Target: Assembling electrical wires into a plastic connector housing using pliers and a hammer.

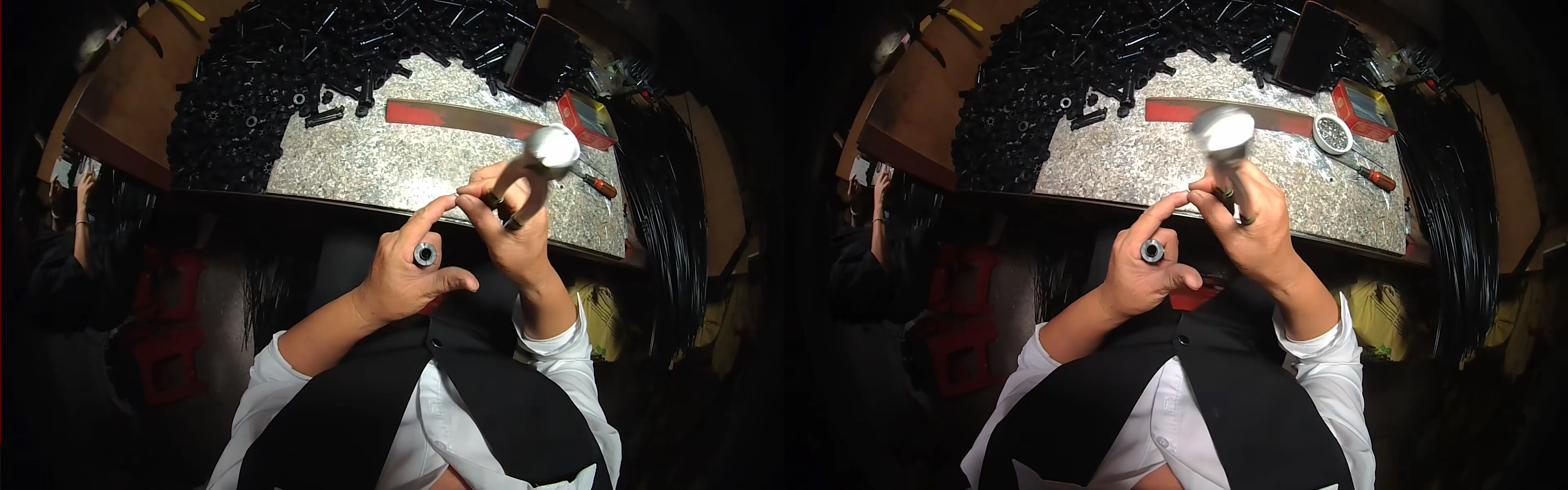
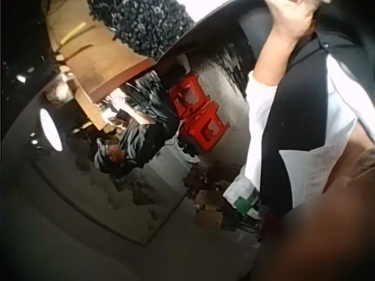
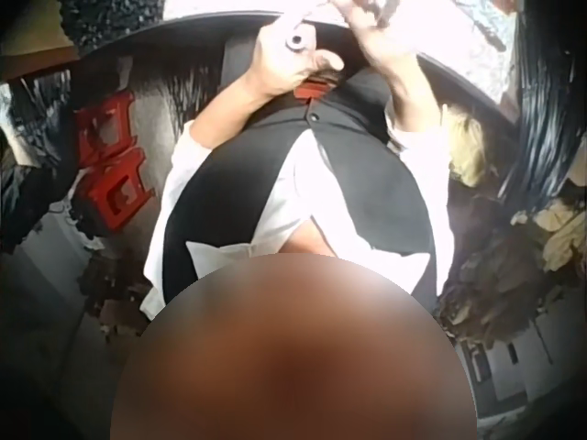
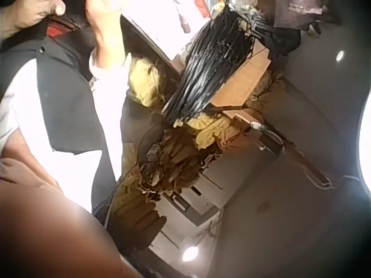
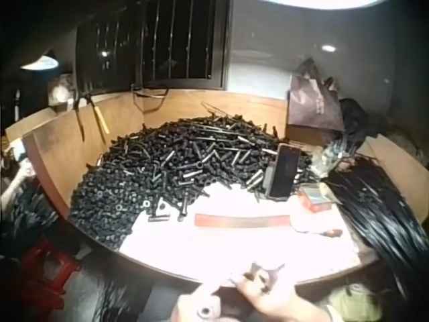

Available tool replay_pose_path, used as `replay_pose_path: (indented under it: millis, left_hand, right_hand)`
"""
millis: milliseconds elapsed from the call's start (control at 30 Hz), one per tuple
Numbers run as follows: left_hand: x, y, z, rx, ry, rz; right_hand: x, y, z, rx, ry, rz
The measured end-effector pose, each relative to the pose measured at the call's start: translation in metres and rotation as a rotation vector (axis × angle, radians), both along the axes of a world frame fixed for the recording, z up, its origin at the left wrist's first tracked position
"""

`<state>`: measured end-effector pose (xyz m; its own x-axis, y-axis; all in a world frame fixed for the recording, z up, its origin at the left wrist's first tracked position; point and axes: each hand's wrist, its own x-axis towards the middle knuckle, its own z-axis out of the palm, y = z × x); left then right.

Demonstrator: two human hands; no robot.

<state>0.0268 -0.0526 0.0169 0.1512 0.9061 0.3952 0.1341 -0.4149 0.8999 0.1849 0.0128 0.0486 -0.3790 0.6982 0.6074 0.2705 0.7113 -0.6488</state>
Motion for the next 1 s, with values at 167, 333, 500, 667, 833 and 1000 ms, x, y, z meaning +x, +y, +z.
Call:
replay_pose_path:
  millis: [167, 333, 500, 667, 833, 1000]
  left_hand:
    - [-0.005, 0.004, -0.006, -0.045, -0.012, 0.069]
    - [-0.009, 0.006, -0.008, -0.031, -0.063, 0.127]
    - [-0.013, 0.008, -0.017, -0.069, -0.166, 0.087]
    - [-0.008, 0.007, -0.012, -0.084, -0.258, 0.076]
    - [-0.009, 0.008, -0.013, -0.099, -0.302, 0.05]
    - [-0.009, 0.007, -0.014, -0.094, -0.311, 0.059]
  right_hand:
    - [0.004, 0.006, 0.006, -0.058, -0.181, 0.159]
    - [-0.006, -0.005, 0.009, -0.315, -0.013, 0.197]
    - [-0.017, -0.02, -0.006, -0.642, 0.216, 0.359]
    - [-0.024, -0.025, -0.019, -0.59, 0.348, 0.387]
    - [-0.028, -0.028, -0.02, -0.514, 0.304, 0.331]
    - [-0.029, -0.031, -0.015, -0.62, 0.289, 0.312]
